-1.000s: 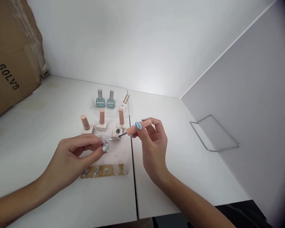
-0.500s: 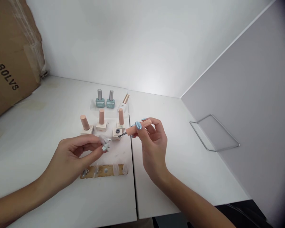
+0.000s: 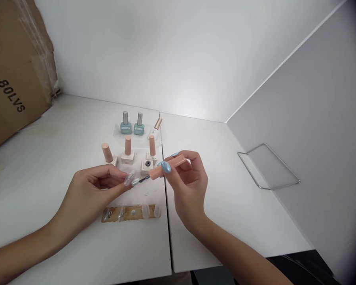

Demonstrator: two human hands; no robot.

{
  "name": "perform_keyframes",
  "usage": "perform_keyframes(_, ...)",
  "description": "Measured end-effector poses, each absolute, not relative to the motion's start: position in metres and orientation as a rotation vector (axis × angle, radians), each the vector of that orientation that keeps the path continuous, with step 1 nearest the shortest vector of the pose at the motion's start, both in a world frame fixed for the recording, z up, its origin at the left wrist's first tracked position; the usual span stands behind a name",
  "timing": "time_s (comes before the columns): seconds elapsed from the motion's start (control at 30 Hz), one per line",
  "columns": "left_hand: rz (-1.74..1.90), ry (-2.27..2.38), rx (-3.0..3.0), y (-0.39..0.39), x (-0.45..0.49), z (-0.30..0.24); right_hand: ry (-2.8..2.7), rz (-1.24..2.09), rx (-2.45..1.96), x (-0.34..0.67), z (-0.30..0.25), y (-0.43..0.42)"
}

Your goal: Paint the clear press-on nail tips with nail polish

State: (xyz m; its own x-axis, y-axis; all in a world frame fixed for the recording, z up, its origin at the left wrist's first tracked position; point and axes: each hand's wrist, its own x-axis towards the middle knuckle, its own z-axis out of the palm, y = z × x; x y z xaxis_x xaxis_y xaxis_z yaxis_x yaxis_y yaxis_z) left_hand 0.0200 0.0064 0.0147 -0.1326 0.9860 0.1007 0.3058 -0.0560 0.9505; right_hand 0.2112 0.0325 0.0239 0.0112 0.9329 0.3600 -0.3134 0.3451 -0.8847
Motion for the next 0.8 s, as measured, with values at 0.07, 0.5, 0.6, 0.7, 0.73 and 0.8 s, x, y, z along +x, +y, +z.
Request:
perform_keyframes(0.07, 1.210, 1.499, 1.433, 0.0067, 0.0210, 0.0148, -1.166, 1.113, -0.682, 0.2085, 0.0223, 0.0300)
perform_keyframes(0.5, 1.186, 1.524, 1.460, 0.0062, 0.0245, 0.0155, -1.189, 1.126, -0.781, 0.2082, 0.0180, 0.0279)
perform_keyframes(0.6, 1.179, 1.530, 1.474, 0.0067, 0.0252, 0.0141, -1.163, 1.149, -0.798, 0.2086, 0.0176, 0.0283)
perform_keyframes(0.7, 1.175, 1.535, 1.481, 0.0066, 0.0250, 0.0127, -1.123, 1.192, -0.799, 0.2079, 0.0191, 0.0291)
perform_keyframes(0.73, 1.176, 1.537, 1.482, 0.0063, 0.0247, 0.0120, -1.117, 1.198, -0.800, 0.2076, 0.0197, 0.0295)
perform_keyframes(0.8, 1.182, 1.535, 1.488, 0.0055, 0.0240, 0.0101, -1.116, 1.185, -0.806, 0.2072, 0.0205, 0.0306)
